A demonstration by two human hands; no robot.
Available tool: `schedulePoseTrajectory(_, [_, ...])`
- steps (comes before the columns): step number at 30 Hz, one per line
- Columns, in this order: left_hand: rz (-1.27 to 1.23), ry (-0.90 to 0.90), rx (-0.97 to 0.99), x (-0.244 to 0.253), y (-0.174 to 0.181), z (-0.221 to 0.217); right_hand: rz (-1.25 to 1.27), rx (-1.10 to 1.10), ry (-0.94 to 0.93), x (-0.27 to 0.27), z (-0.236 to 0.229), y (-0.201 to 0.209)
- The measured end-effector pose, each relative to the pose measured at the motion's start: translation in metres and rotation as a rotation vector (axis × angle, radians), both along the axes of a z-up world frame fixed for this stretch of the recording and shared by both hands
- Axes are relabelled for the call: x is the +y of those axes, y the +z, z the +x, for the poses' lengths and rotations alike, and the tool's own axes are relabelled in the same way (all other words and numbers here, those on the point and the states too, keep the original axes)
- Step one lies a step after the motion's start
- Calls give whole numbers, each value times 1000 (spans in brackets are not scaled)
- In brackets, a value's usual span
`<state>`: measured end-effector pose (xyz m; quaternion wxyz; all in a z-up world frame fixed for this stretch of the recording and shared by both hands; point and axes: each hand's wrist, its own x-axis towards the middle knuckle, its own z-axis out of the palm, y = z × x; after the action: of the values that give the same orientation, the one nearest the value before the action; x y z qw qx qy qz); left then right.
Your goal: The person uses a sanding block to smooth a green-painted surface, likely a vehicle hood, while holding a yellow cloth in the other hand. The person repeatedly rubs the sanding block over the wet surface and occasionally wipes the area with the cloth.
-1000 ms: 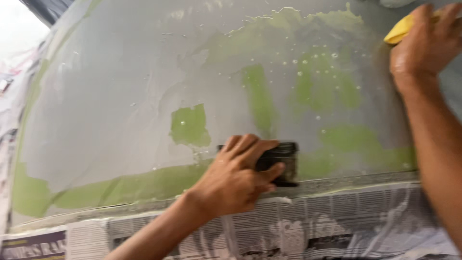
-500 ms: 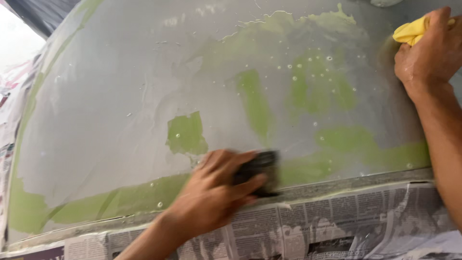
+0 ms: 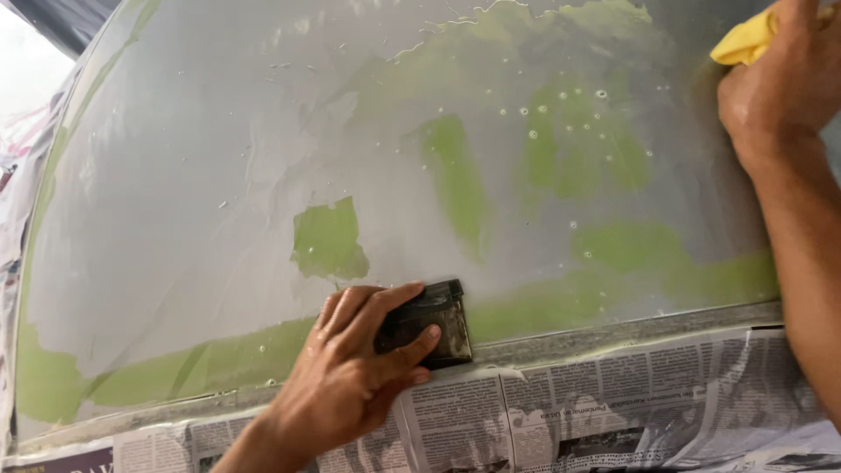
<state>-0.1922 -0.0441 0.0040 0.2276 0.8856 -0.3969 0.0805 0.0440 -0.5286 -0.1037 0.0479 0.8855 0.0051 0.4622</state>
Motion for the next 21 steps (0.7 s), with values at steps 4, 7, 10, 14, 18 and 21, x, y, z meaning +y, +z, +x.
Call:
schedulePoseTrajectory(4, [43,-59,14,-40,-22,25,-59,-32,-17,13,4,1])
schedulePoseTrajectory(7, [-36,-69,-31,-39,-17,17,-48,-36,-8,23,-5,6])
schedulePoseTrajectory(10, [-20,-29,16,-2,1,3,-45,-24,-7,16,-5,4])
schedulePoseTrajectory(14, [11,-73,-6,-39,-11,17,-61,-41,-23,5,9,2])
schedulePoseTrajectory(18, [34,-146,-14,-63,-18,26,-38,6,-44,-1,2,-6])
schedulePoseTrajectory(21, [51,-73,-23,-14,-2,14,-17,22,-28,-14,-5,-15])
